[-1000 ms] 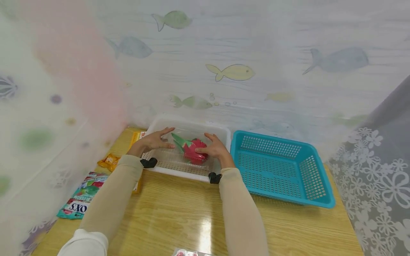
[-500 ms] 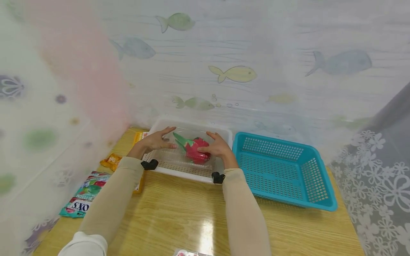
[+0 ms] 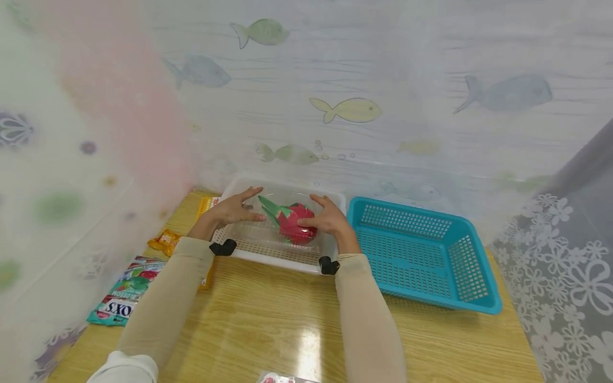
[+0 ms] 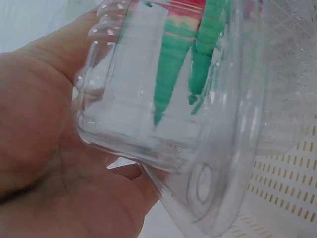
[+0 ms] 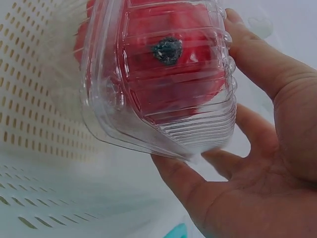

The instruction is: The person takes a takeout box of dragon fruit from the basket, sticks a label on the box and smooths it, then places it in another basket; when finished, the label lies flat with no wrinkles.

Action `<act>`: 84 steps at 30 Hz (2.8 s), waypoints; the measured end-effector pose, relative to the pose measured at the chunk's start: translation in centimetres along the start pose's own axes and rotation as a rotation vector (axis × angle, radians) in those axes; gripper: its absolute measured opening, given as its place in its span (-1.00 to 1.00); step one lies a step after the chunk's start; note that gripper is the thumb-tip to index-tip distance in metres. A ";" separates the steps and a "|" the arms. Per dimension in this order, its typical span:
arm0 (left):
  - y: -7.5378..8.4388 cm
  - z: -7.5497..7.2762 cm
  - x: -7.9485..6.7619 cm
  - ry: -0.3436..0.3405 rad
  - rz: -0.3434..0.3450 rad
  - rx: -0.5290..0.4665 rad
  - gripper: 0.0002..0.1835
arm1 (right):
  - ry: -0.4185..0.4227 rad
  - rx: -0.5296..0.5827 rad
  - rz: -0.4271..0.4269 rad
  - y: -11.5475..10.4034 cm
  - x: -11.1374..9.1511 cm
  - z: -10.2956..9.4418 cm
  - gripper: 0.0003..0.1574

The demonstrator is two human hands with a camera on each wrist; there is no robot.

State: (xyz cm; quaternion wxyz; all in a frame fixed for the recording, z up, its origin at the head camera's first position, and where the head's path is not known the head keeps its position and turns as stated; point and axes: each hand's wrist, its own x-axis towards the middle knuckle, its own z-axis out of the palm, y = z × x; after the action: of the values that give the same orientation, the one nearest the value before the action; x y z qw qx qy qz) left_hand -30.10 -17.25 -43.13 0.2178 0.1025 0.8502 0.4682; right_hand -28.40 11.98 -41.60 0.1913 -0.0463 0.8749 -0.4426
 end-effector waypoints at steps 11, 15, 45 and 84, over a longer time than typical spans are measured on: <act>1.0 0.0 -0.8 0.014 0.017 0.019 0.06 | 0.004 -0.029 -0.012 -0.5 -0.9 -0.5 0.13; 1.3 0.1 -1.1 0.012 0.041 0.033 0.06 | -0.006 -0.036 -0.015 -0.6 -1.3 -0.8 0.14; 3.6 1.1 -4.0 0.052 0.046 0.138 0.09 | -0.021 -0.082 -0.035 -1.4 -4.9 -1.8 0.15; 5.9 3.6 -8.2 0.097 0.075 0.198 0.08 | 0.020 -0.138 -0.057 -1.7 -10.3 -2.4 0.16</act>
State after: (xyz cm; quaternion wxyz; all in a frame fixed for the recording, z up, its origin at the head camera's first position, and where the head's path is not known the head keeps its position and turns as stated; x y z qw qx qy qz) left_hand -21.35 -14.47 -37.64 0.1478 0.1323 0.8973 0.3942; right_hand -19.94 15.37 -35.95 0.1663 -0.0801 0.9034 -0.3871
